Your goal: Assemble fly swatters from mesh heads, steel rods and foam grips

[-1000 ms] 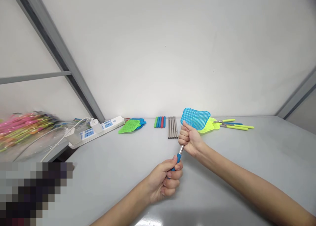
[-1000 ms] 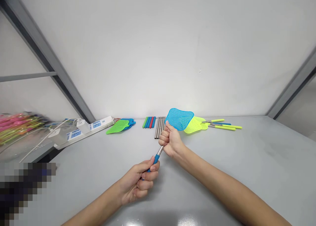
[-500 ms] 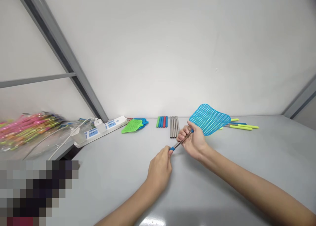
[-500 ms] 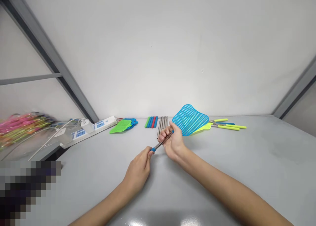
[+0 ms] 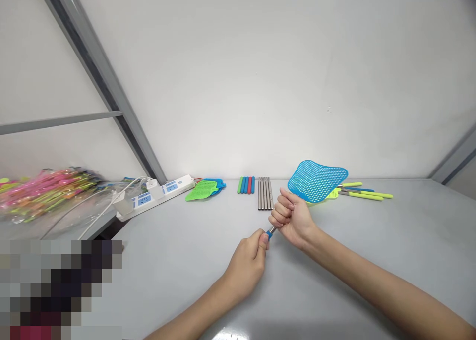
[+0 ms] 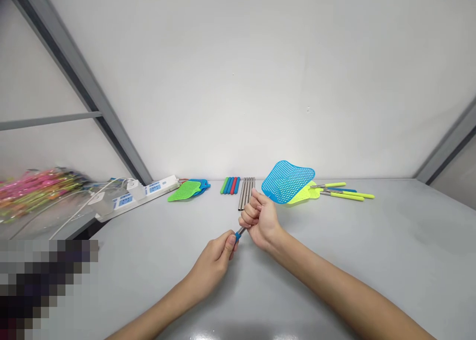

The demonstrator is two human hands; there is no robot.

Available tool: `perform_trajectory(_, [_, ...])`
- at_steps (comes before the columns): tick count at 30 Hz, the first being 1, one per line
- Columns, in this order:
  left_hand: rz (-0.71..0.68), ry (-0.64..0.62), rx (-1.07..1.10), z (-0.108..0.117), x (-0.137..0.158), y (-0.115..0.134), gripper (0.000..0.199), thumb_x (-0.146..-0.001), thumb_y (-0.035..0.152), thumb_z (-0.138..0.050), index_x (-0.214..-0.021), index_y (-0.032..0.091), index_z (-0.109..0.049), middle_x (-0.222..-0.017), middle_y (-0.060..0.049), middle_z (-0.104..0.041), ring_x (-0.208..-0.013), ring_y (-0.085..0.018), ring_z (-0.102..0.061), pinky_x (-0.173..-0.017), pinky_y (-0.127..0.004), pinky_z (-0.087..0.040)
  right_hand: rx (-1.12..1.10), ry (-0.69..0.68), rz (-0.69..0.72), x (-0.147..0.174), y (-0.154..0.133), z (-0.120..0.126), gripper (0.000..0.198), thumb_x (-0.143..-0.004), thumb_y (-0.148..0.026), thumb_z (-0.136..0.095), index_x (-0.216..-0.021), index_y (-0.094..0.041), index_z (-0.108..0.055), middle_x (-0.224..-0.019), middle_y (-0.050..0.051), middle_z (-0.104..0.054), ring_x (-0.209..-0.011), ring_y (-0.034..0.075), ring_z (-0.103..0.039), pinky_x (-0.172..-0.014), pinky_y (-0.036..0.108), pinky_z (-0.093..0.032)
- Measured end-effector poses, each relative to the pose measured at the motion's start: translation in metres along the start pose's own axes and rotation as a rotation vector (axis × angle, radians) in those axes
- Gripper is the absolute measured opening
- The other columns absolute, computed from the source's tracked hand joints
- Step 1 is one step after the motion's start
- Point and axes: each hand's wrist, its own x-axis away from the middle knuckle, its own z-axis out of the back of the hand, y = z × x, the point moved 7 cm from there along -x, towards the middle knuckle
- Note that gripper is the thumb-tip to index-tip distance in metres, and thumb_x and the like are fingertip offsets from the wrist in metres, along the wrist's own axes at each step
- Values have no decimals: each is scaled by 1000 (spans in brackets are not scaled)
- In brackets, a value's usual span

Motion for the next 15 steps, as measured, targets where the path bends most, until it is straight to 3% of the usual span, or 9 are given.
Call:
perform_trajectory(5, [21,-47,184,-7,2,0,38,-88,44,-23,-64,18,-36,-55,5,-35,-51,-10,-33,-51,-24,-26,0,-41,-34,2,3,-1,47,-84,-29,-38,-43,-19,-16,-33,-9,-10,-33,7,-5,-34,21,-13])
perform_trajectory(8, [123,-141,400,-17,5,-3,38,-87,48,-24,-66,19,-36,-52,7,-30,-42,-7,-26,-41,-20,-23,-1,-52,-55,3,4,0,48,-85,-30,-37,-43,-19,-15,-33,-9,-9,-34,7,-4,-34,21,-12])
perform_trajectory(12, [312,-370,833,-32,12,-4,36,-84,53,-30,-74,20,-36,-52,9,-24,-35,-4,-10,-32,-17,-7,4,-76,-111,6,3,-3,49,-85,-32,-37,-43,-19,-15,-34,-9,-8,-34,7,-3,-33,21,-11])
perform_trajectory(15, [386,-656,1207,-40,20,7,31,-85,48,-35,-74,19,-38,-52,9,-20,-35,-3,-5,-30,-15,-6,5,-96,-141,9,2,-7,49,-85,-34,-37,-43,-19,-15,-34,-9,-8,-34,7,-3,-33,21,-11])
